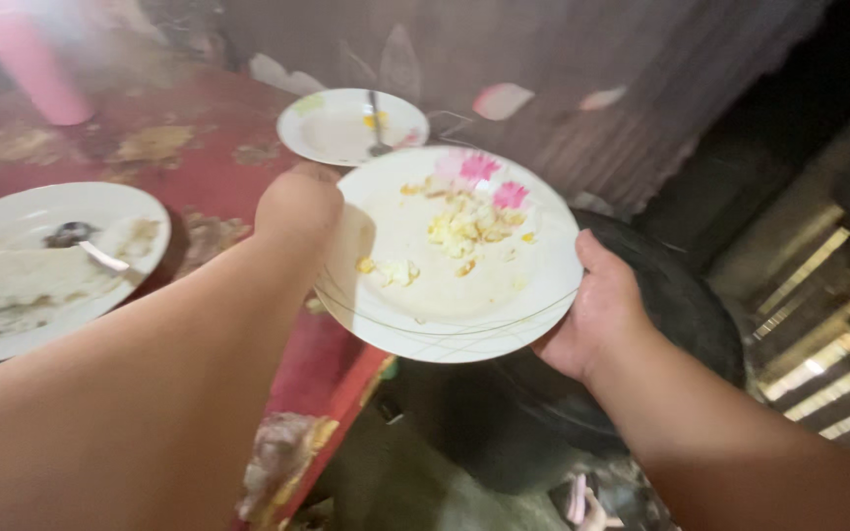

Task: The person clears a dining table by hand, gathering food scraps into a bowl, stacking several plates, and placing spoons and a cup into the bowl before picking up the stack.

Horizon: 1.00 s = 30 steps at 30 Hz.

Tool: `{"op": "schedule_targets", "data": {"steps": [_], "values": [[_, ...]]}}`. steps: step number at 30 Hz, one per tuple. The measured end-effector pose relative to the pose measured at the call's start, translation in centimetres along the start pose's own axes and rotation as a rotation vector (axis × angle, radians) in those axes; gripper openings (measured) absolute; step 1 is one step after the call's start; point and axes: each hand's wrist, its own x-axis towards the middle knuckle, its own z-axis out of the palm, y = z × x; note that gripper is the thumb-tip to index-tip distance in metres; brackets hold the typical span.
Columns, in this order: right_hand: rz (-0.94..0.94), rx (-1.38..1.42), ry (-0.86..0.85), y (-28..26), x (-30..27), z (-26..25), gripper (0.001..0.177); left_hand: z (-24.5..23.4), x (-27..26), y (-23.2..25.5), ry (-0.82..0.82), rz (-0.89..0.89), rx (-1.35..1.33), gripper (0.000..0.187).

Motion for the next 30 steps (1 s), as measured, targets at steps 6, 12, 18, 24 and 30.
{"op": "schedule_targets", "data": {"steps": [6, 12, 18, 24, 30], "values": [[0.208, -0.046, 0.097, 4.2, 7.5, 1.3, 0.055, 0.8, 2.5, -8.4, -0.277, -0.261, 0.323, 0.035], [0.311, -0.293, 0.02, 7.7, 11.2, 4.7, 0.05, 1.0, 1.1, -14.4, -0.076, -0.213, 0.464, 0.045], [0.258, -0.154, -0.165, 6.5, 11.6, 11.3, 0.059, -5.9, 1.3, -10.9, 0.204, -0.636, -0.203, 0.04], [0.238, -0.094, -0.261, 6.6, 11.6, 14.5, 0.059, -10.4, 1.9, -6.9, 0.211, -0.467, 0.156, 0.031], [0.255, -0.108, -0.282, 7.4, 12.5, 15.4, 0.059, -6.3, 2.5, -5.9, -0.001, 0.224, 0.475, 0.029]]}}
